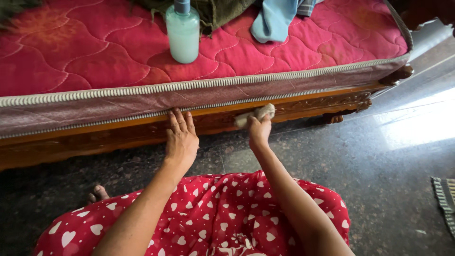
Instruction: The person sits on the floor and wipes the wooden bed frame with a cloth. They periodically pick up a spray bottle to apply liquid to the cloth and continue wiping the frame's edge and carved details.
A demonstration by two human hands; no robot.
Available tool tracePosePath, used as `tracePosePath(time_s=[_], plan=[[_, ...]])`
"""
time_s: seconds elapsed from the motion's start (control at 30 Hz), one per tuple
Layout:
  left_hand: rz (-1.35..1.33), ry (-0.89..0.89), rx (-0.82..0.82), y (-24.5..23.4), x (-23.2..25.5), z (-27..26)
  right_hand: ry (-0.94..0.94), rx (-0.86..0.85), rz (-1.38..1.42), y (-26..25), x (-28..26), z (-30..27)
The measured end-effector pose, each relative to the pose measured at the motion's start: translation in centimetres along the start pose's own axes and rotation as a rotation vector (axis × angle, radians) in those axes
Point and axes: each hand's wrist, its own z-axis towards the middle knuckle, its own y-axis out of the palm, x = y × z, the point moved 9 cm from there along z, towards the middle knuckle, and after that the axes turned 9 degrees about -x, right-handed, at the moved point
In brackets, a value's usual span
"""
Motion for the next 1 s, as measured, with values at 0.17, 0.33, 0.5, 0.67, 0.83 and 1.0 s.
tracePosePath(time_s=[0.17, 0.33, 0.5, 0.67, 0.83, 1.0], plan=[[-0.114, 0.038, -0.157, 0.6, 0.0, -0.3, 0.257, 0.038, 0.28, -2.2, 0.3, 1.8], [-0.204, 0.063, -0.242, 0.0, -0.4, -0.4, 0.137, 0.176, 0.111, -5.8, -2.6, 2.8], [-0.038, 0.005, -0.088, -0.2, 0.1, 0.2, 0.079, 0.064, 0.02, -2.4, -1.6, 1.4], [-0.116, 0.006, -0.113, 0.0, 0.1, 0.0, 0.215, 0.066, 0.321, -4.1, -1.8, 3.1], [-0.201, 0.057, -0.239, -0.4, -0.4, -0.4, 0.089, 0.171, 0.325, -7.4, -4.0, 4.6], [-0.055, 0.004, -0.071, -0.9, 0.1, -0.1, 0.003, 0.184, -0.126, -5.4, -2.4, 3.0]])
